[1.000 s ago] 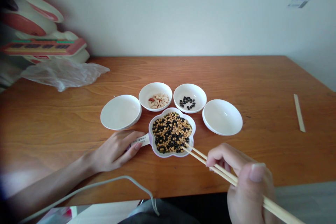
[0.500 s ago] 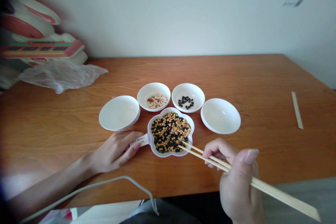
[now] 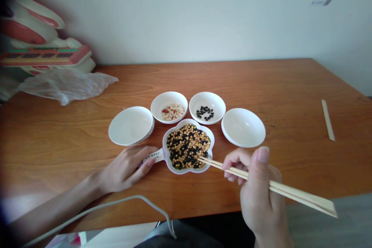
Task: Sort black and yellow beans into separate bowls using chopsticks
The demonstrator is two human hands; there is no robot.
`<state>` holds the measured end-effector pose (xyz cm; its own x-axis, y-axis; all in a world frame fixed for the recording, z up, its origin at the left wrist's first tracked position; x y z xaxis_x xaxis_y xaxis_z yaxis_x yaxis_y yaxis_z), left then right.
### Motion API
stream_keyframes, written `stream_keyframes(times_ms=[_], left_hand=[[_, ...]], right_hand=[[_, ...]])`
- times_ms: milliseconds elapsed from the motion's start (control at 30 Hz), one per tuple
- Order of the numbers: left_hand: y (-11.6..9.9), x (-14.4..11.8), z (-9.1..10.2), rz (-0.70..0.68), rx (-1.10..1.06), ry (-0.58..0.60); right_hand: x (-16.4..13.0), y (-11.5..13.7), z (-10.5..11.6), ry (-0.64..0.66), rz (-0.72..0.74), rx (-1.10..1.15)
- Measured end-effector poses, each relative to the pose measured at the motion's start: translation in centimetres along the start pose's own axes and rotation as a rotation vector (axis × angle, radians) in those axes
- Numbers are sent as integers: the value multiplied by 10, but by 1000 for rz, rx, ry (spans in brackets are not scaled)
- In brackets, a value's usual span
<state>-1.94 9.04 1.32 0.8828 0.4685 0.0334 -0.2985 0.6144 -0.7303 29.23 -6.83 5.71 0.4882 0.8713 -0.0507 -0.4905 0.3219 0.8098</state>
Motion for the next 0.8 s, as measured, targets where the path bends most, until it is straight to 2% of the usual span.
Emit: stream_keyframes(times_ms=[133, 400, 633, 800], left_hand=[[0, 0, 1, -4, -4, 1], [1, 0, 0, 3, 0, 9], [0, 0, 0, 12, 6, 14], [-1, 1, 0, 7, 10, 12]], right_hand=[[0, 0, 2, 1, 1, -8], [-15, 10, 17, 9, 124, -64], [-23, 44, 5, 67, 174, -149], [-23, 46, 2, 109, 169, -117]])
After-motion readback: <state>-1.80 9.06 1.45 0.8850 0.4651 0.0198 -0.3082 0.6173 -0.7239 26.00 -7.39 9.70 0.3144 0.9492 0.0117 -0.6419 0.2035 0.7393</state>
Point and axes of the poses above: each hand's wrist, its own x-axis towards the middle knuckle, its own z-axis out of the back of the hand, y = z × x, the point moved 2 cm from there along x, towards the middle knuckle, and after that the axes turned 9 degrees about -x, right-handed, at the moved point
